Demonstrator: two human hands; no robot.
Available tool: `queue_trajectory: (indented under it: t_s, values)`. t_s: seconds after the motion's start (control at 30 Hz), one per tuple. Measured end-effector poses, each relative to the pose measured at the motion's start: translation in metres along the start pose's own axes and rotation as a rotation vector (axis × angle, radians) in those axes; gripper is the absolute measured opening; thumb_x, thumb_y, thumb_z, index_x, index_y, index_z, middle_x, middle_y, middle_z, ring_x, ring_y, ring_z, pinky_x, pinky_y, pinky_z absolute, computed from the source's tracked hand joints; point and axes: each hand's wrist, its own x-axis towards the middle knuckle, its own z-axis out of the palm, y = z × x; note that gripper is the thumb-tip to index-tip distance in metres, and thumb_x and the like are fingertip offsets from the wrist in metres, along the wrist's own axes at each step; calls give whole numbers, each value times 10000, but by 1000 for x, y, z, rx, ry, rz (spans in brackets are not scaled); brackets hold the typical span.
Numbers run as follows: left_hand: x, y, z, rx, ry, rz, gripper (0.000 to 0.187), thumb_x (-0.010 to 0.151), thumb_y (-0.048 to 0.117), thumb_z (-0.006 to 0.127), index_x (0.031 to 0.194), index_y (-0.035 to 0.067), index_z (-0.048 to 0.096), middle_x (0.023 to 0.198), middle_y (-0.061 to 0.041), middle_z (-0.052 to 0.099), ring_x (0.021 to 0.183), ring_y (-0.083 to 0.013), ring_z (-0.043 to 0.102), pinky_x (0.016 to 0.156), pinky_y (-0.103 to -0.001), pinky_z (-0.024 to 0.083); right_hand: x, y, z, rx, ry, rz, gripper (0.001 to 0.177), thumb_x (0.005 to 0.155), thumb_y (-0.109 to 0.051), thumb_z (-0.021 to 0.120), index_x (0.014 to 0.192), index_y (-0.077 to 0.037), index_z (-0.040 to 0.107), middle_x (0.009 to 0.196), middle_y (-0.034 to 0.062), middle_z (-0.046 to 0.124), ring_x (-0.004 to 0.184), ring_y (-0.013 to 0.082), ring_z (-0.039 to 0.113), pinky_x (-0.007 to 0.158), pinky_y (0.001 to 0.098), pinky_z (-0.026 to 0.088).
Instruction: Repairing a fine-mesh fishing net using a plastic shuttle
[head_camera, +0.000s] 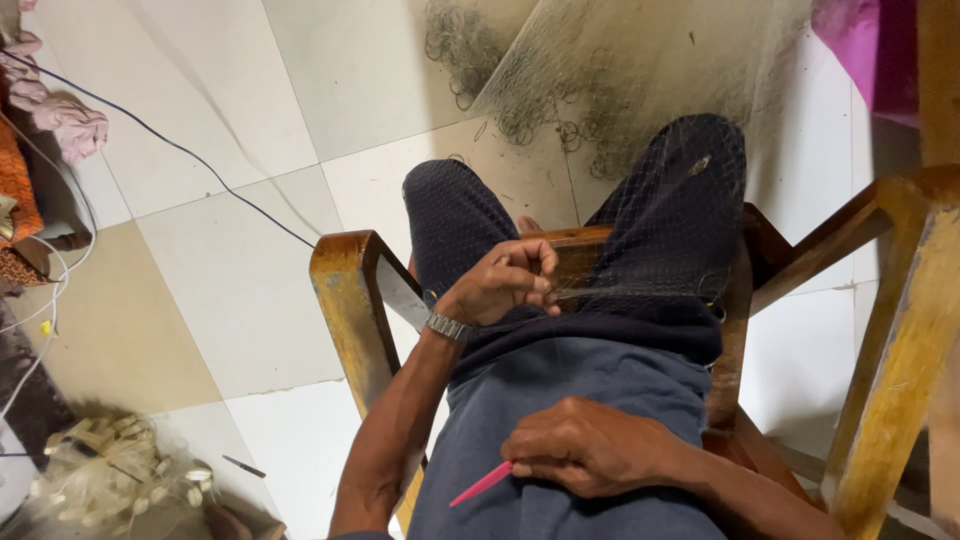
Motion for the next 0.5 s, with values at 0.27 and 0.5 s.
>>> queue_trajectory:
  t_s: [0.27, 0.5]
  values:
    - [-2, 2, -1, 107, 53, 64, 106, 822, 92, 624, 854, 69, 526, 653, -3, 496, 576, -71, 496, 715, -342, 566, 2, 8, 0, -125, 68, 16, 121, 935, -156, 484, 903, -58, 548, 740, 79, 564, 572, 249, 552, 488, 349, 397]
    - [-1, 4, 9, 130, 110, 50, 152, 777, 56, 634, 863, 66, 509, 713, -27, 522, 659, -110, 539, 741, -353, 564, 0, 2, -6, -80, 39, -18, 139, 950, -156, 461, 896, -48, 529, 715, 84, 536, 598, 258, 546, 505, 355, 396]
